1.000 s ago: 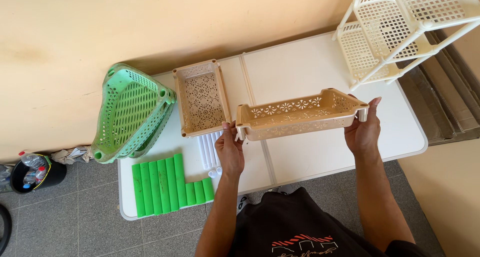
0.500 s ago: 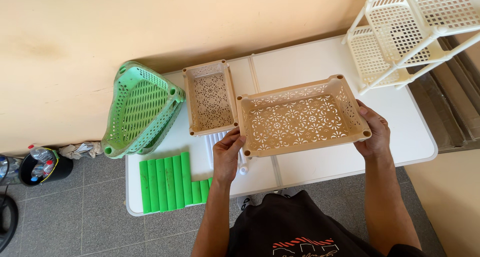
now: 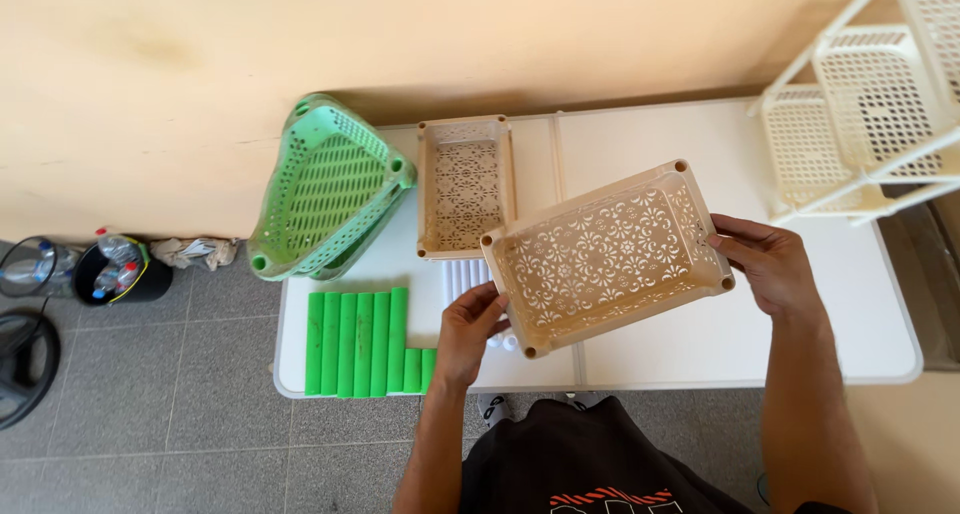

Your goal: The person assembles a plastic storage rack by inserting white cylindrical connectors into beige perforated trays and stacking them with a white basket. The person handles trays, connectors, and baskets, aligning and securing parts by hand on a white table.

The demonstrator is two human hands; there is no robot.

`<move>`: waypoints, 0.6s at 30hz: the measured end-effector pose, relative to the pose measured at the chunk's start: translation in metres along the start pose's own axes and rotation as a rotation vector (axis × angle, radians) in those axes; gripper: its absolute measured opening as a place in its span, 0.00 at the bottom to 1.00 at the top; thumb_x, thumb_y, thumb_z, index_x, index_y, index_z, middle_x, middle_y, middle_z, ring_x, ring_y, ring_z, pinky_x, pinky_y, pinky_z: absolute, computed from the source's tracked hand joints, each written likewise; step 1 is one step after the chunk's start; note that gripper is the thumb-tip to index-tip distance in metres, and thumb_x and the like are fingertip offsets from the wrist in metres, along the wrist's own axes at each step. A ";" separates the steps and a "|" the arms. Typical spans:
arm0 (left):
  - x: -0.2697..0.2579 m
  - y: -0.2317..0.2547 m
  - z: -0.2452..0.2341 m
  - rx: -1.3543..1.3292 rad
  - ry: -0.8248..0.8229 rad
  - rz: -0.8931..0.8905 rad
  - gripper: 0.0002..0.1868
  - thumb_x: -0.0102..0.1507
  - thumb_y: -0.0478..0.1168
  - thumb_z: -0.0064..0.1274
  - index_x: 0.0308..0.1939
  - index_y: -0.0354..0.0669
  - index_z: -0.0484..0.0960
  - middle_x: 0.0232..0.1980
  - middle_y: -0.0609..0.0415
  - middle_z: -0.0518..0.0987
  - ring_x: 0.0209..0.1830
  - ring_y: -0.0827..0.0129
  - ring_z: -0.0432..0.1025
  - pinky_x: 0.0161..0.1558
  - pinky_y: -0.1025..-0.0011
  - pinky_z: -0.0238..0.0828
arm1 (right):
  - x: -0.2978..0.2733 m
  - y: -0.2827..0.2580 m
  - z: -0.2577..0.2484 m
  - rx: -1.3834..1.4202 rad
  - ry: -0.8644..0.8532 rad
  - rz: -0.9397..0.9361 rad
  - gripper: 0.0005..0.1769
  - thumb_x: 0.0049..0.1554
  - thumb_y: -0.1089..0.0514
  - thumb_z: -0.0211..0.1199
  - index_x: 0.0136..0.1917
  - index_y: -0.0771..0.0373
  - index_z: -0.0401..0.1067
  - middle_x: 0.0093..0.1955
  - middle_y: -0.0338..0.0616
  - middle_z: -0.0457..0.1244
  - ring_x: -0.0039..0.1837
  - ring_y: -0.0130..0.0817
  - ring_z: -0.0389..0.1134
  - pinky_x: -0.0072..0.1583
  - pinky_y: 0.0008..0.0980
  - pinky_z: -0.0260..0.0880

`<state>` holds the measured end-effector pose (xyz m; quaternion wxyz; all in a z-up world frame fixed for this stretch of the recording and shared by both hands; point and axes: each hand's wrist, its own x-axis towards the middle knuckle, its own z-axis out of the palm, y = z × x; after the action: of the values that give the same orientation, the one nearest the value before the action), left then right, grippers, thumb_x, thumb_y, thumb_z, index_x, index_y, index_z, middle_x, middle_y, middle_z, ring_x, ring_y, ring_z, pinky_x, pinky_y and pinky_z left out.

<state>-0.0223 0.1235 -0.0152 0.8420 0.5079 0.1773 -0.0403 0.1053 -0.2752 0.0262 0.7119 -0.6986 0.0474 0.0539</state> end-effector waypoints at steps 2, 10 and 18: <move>-0.002 -0.003 -0.006 -0.007 -0.001 -0.014 0.14 0.64 0.34 0.57 0.52 0.33 0.81 0.44 0.52 0.84 0.42 0.71 0.79 0.47 0.67 0.83 | 0.016 -0.013 0.016 -0.175 -0.022 0.006 0.18 0.59 0.68 0.66 0.63 0.70 0.76 0.53 0.50 0.72 0.50 0.29 0.72 0.50 0.25 0.74; 0.003 -0.011 -0.024 -0.095 0.070 -0.029 0.08 0.65 0.32 0.59 0.42 0.27 0.81 0.40 0.48 0.83 0.40 0.68 0.79 0.51 0.68 0.82 | 0.124 -0.046 0.124 -0.848 -0.168 -0.299 0.17 0.59 0.61 0.69 0.61 0.59 0.79 0.52 0.52 0.71 0.48 0.41 0.74 0.50 0.35 0.72; 0.049 -0.019 -0.018 -0.242 0.171 0.002 0.10 0.64 0.32 0.57 0.44 0.24 0.83 0.44 0.44 0.85 0.45 0.63 0.82 0.54 0.69 0.82 | 0.266 -0.005 0.287 -1.023 -0.404 -0.463 0.15 0.61 0.63 0.62 0.61 0.59 0.79 0.55 0.52 0.67 0.56 0.43 0.70 0.62 0.38 0.72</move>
<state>0.0141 0.1357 -0.0552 0.8789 0.4046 0.2513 0.0254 0.3667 0.0149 -0.0015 0.2734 -0.9208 -0.2745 0.0454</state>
